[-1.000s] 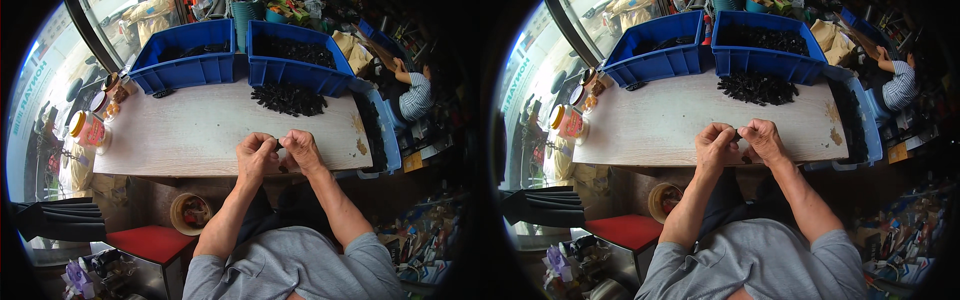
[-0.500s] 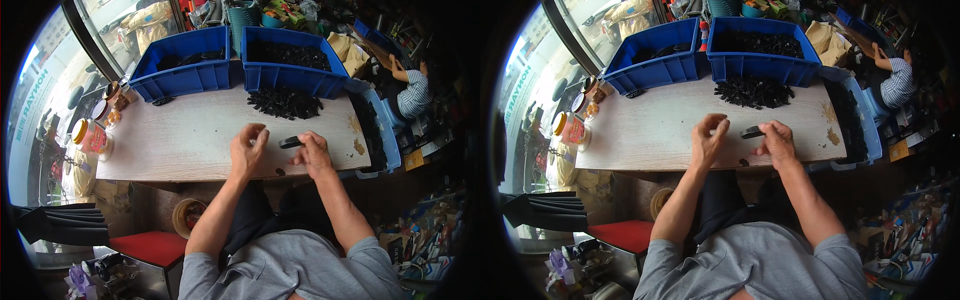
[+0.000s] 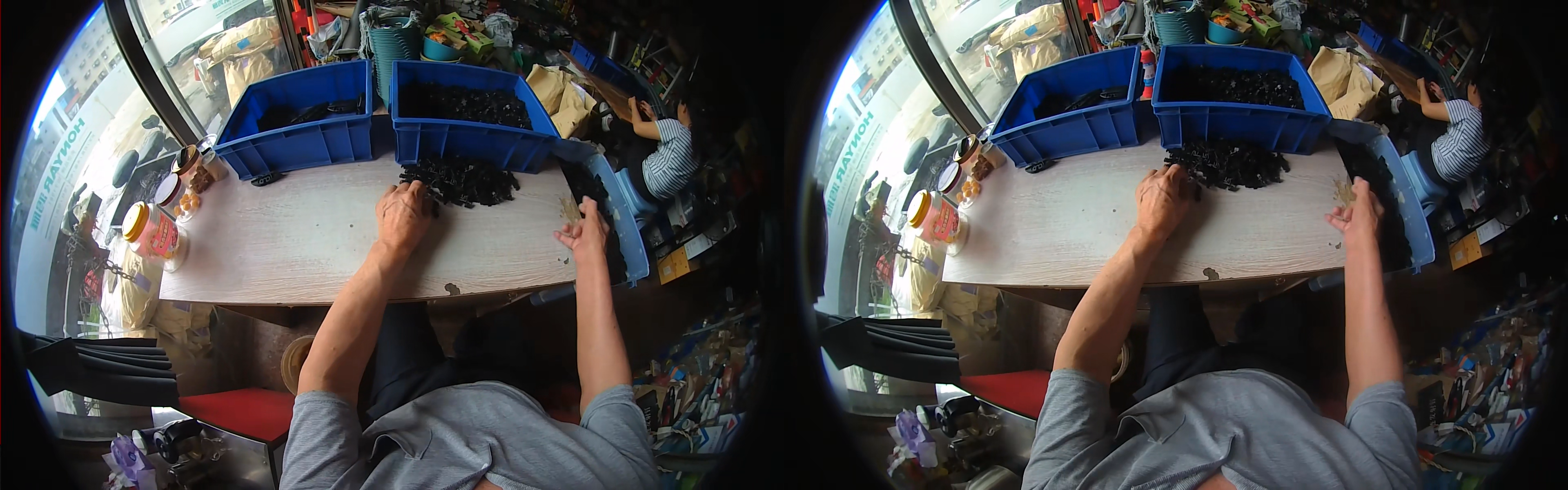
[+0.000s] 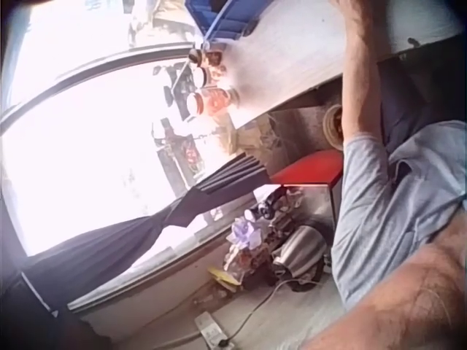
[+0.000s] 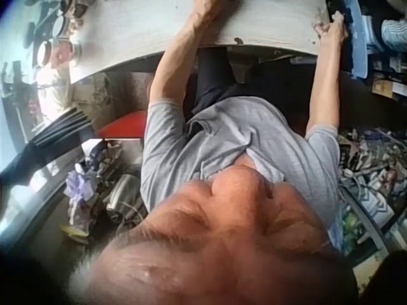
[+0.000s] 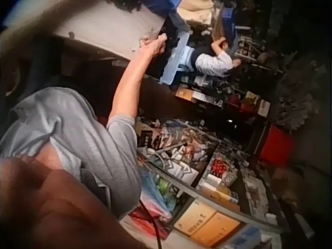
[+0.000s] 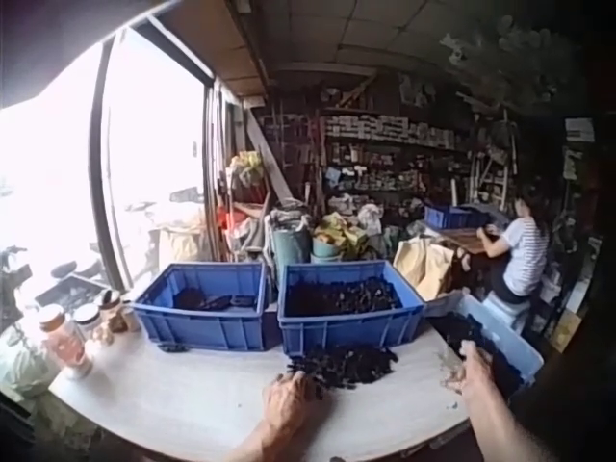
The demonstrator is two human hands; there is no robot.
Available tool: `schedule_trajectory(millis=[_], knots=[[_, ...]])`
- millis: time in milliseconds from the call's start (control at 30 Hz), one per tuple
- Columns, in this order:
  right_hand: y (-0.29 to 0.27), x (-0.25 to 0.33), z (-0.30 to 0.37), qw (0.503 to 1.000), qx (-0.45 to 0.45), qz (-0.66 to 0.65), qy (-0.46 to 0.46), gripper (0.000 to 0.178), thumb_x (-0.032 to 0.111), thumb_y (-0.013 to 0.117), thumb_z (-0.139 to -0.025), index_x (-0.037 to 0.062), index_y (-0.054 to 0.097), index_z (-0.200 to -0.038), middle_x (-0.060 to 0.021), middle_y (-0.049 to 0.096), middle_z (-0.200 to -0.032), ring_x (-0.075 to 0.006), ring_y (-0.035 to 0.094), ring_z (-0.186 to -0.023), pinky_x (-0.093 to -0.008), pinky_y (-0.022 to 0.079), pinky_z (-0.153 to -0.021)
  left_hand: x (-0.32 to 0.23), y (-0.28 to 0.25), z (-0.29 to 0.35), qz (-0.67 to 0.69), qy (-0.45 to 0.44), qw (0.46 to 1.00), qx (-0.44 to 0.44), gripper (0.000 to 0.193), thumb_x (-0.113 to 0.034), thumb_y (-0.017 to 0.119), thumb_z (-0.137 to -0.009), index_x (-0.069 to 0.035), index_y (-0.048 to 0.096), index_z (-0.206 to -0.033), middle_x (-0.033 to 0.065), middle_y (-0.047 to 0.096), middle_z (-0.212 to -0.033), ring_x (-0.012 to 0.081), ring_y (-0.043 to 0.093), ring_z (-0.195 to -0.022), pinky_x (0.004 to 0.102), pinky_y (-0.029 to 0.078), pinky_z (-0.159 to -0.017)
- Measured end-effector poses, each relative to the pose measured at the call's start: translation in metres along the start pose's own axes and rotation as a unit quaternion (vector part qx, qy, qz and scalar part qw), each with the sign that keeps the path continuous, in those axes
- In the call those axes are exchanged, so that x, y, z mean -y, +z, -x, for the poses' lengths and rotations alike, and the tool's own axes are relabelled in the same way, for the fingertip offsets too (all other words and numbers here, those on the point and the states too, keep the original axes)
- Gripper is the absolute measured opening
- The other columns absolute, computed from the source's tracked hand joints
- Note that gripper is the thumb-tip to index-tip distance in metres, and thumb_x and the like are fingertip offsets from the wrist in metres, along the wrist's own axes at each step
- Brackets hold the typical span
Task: The person is manually assembling small black plastic components at a workbench.
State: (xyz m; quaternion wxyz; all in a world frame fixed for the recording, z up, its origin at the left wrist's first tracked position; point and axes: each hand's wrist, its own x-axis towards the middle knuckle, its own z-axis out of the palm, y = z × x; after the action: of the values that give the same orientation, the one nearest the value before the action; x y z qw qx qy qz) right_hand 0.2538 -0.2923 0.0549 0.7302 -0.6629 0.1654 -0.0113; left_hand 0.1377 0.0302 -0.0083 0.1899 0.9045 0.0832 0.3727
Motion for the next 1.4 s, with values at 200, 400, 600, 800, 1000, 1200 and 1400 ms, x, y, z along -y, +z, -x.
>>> schedule_trajectory(millis=[200, 400, 600, 800, 1000, 1200, 1400], knots=[[0.04, -0.029, 0.052, 0.986, 0.166, 0.013, 0.025, 0.027, 0.031, 0.071, -0.084, 0.0079, 0.06, -0.093, 0.0009, 0.04, -0.047, -0.0157, 0.055, -0.047, -0.0422, 0.06, -0.06, -0.001, -0.018, 0.014, 0.217, -0.162, 0.962, -0.003, 0.011, -0.007, 0.064, -0.08, -0.006, 0.069, -0.09, 0.0084, 0.066, -0.071, 0.0182, 0.06, -0.06, 0.0314, 0.046, -0.057], [0.081, -0.043, 0.103, 0.923, 0.379, 0.022, 0.058, 0.027, 0.026, 0.069, -0.089, 0.0077, 0.062, -0.108, -0.0007, 0.048, -0.05, -0.0137, 0.057, -0.047, -0.0396, 0.06, -0.055, -0.035, -0.047, 0.031, 0.602, -0.367, 0.699, 0.12, 0.009, -0.006, 0.063, -0.084, -0.002, 0.068, -0.091, 0.0024, 0.063, -0.075, 0.0091, 0.056, -0.064, 0.0207, 0.045, -0.058], [0.095, -0.064, 0.112, 0.908, 0.418, 0.026, -0.003, 0.019, 0.022, 0.072, -0.088, 0.0041, 0.067, -0.092, 0.0012, 0.058, -0.064, -0.0054, 0.043, -0.041, -0.0229, 0.039, -0.04, -0.064, -0.055, 0.045, 0.665, -0.369, 0.623, 0.181, 0.01, -0.01, 0.063, -0.089, 0.0, 0.063, -0.092, 0.0049, 0.063, -0.079, 0.0113, 0.061, -0.072, 0.024, 0.053, -0.068], [0.095, -0.065, 0.119, 0.914, 0.403, 0.039, -0.023, 0.02, 0.024, 0.073, -0.086, 0.0055, 0.067, -0.091, 0.0021, 0.057, -0.061, -0.004, 0.042, -0.042, -0.02, 0.032, -0.042, -0.069, -0.047, 0.059, 0.644, -0.352, 0.665, 0.137, 0.016, -0.015, 0.063, -0.094, 0.0, 0.06, -0.099, 0.0099, 0.066, -0.088, 0.016, 0.066, -0.076, 0.0278, 0.057, -0.071], [0.09, -0.066, 0.114, 0.914, 0.404, 0.003, -0.034, 0.026, 0.027, 0.073, -0.085, 0.0046, 0.066, -0.096, 0.0037, 0.055, -0.058, -0.0036, 0.043, -0.044, -0.0186, 0.031, -0.045, -0.064, -0.047, 0.058, 0.71, -0.403, 0.57, 0.095, 0.017, -0.014, 0.061, -0.095, 0.001, 0.058, -0.102, 0.0125, 0.067, -0.088, 0.0199, 0.067, -0.075, 0.031, 0.058, -0.07], [0.096, -0.063, 0.125, 0.905, 0.421, 0.047, -0.034, 0.025, 0.025, 0.074, -0.085, 0.0039, 0.066, -0.098, 0.002, 0.059, -0.064, -0.0036, 0.045, -0.047, -0.0179, 0.034, -0.045, -0.065, -0.052, 0.057, 0.702, -0.406, 0.576, 0.104, 0.009, -0.009, 0.056, -0.093, 0.0, 0.058, -0.095, 0.012, 0.066, -0.084, 0.0165, 0.065, -0.069, 0.028, 0.058, -0.065], [0.096, -0.063, 0.125, 0.89, 0.452, 0.051, -0.04, 0.017, 0.022, 0.071, -0.087, 0.0062, 0.065, -0.09, 0.0018, 0.056, -0.06, -0.005, 0.047, -0.048, -0.0201, 0.038, -0.045, -0.055, -0.057, 0.062, 0.685, -0.35, 0.624, 0.137, 0.015, -0.013, 0.06, -0.093, 0.001, 0.06, -0.096, 0.0101, 0.067, -0.084, 0.015, 0.064, -0.07, 0.0256, 0.052, -0.062]])
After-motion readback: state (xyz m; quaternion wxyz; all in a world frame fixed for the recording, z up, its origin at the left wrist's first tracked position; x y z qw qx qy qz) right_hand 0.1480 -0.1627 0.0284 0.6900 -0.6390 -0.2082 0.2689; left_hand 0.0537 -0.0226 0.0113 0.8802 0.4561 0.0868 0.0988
